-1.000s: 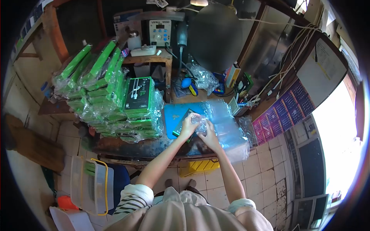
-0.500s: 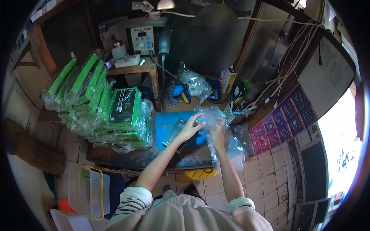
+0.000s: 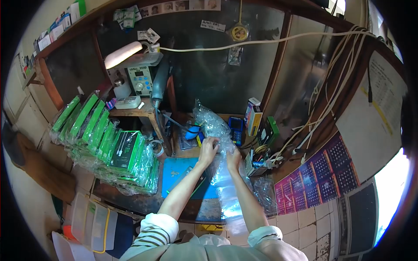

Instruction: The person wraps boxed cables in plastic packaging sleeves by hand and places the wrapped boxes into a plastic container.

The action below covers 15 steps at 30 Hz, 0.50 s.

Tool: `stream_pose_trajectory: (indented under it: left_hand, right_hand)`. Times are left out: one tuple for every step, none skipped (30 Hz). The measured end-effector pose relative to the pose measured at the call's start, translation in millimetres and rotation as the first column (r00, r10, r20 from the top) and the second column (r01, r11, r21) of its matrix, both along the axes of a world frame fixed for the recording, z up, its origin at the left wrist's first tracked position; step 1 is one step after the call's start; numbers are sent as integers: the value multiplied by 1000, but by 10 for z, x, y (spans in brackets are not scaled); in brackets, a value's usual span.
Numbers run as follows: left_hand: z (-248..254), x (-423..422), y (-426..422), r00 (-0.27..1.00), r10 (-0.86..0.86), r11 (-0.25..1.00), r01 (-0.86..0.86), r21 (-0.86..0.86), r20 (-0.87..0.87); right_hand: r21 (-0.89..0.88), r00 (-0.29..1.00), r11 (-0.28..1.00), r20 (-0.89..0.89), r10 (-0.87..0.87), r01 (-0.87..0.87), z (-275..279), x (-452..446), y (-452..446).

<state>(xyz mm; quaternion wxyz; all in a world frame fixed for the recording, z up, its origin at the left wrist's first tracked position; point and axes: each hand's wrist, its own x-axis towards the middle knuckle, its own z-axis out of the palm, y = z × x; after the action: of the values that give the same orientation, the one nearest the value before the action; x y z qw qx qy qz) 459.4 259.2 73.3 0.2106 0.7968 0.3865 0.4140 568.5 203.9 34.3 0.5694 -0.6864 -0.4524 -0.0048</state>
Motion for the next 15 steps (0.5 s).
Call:
stream_pose_trajectory:
  left_hand:
    - [-47,19,39,998,-41,998,44,-48,53]
    - [-41,21,48,991,-79,992,89,-92,108]
    - [-41,16,42,992,-71,992,81,-96,101]
    - [-42,9,26,988,-82,995,89,-48,134]
    - [-13,-11,-1,982,-95,995,96,1,166]
    - [23,-41,-22,983,-83,996,84,-1,162]
    - [67,-76,-36,989,-93,995,95,-13,118]
    - [66,-111,-23,992,-103,994,105,-24,75]
    - [69,-144,-8,988,-124,992,124,14,86]
    - [70,-167,0,989,-118,993,117,17,85]
    - [106,-190,-15,986,-125,992,127,-16,106]
    - [140,-210,-34,983,-132,989,140,-50,127]
    - [175,-225,-49,981,-145,972,165,-166,126]
    - [140,-227,-32,982,-144,972,164,-168,126]
    - [106,-220,-14,976,-166,979,180,-93,142]
  right_hand:
    - [-4,1000,1000,-6,6,-6,-54,36,57]
    - [-87,902,973,-402,160,-212,-43,61,134]
    - [-82,633,902,-739,230,-423,-36,77,201]
    - [-83,627,898,-744,233,-432,-32,100,241]
    - [67,403,858,-863,306,-509,-25,134,274]
    - [228,152,808,-920,361,-543,-15,161,310]
    - [214,113,802,-938,329,-558,-2,179,343]
    - [217,106,795,-937,332,-567,24,148,366]
    - [283,42,815,-935,351,-505,55,120,391]
    - [343,-20,832,-928,372,-436,85,98,410]
    - [327,-31,870,-940,340,-369,48,76,449]
    - [327,-33,869,-940,340,-371,-22,73,509]
    - [380,-30,863,-919,393,-334,-83,65,575]
    - [430,-23,853,-896,444,-295,-61,42,585]
    - [420,-54,885,-907,419,-201,-38,28,592]
